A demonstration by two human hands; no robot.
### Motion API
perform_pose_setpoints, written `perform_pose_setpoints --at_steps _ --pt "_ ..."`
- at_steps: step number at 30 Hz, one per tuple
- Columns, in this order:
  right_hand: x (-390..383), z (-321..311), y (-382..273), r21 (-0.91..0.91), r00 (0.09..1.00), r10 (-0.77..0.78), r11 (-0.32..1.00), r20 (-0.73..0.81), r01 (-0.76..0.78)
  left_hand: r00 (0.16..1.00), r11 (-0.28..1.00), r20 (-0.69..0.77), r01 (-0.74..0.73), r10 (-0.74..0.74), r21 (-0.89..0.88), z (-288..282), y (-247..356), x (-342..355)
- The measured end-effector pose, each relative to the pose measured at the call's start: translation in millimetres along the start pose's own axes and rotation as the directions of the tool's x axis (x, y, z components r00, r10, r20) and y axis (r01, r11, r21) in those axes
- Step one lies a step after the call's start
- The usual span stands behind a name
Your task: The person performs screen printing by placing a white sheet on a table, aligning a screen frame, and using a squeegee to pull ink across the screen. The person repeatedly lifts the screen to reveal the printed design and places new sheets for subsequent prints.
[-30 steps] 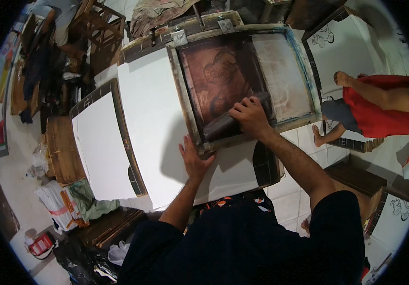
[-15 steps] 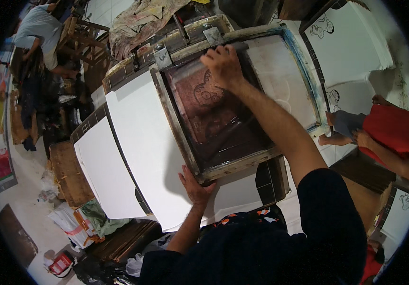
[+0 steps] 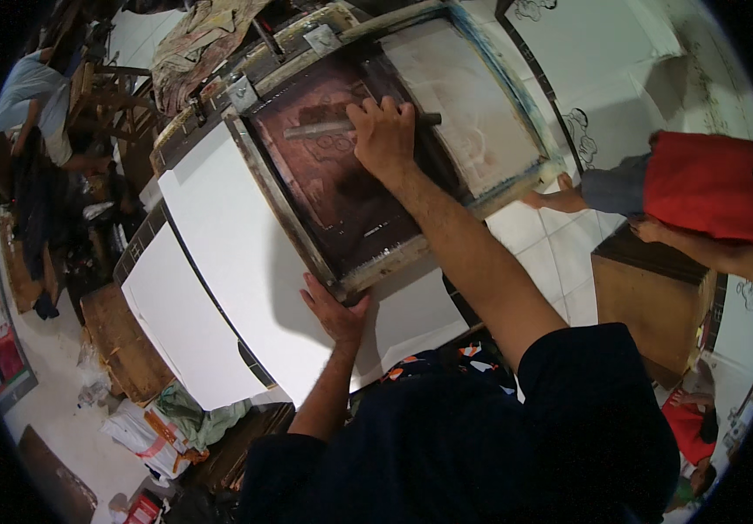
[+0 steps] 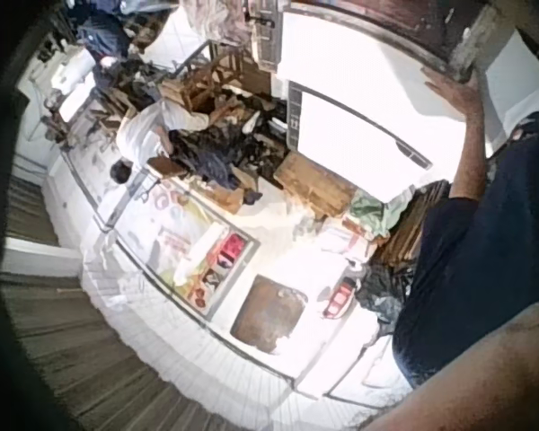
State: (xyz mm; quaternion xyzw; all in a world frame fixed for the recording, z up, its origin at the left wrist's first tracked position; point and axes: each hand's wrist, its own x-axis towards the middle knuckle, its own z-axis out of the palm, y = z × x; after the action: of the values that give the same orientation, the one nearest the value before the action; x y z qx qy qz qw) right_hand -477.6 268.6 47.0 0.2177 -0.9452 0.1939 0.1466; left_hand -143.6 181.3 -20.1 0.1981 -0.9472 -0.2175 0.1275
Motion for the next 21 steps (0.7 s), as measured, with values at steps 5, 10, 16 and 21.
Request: perform_pose_setpoints --at_steps 5,10,16,21 --pt "-73.6 -34.8 5.2 -0.086 0.986 0.159 0.984 0.048 -0.154 0.999 1.000 -0.036 -0.023 0.023 -0.007 1.9 -1.3 0.7" --pt "-111.6 -57.2 -10.1 -0.080 0.990 0.126 0.989 0.064 -0.121 0.998 0.999 -0.047 -0.032 0.032 0.000 2.0 -0.9 0.4" --pt "-116.9 -57.7 -15.1 0.024 0.990 -0.134 0.991 0.035 0.133 1.000 1.000 -0.017 -0.005 0.004 -0.004 -0.1 0.5 0.2" --pt "-95.6 -54.7 -1.5 -0.036 0.953 -0.235 0.969 0.191 0.246 1.000 1.000 -0.023 -0.002 0.002 -0.006 -4.3 3.0 0.7"
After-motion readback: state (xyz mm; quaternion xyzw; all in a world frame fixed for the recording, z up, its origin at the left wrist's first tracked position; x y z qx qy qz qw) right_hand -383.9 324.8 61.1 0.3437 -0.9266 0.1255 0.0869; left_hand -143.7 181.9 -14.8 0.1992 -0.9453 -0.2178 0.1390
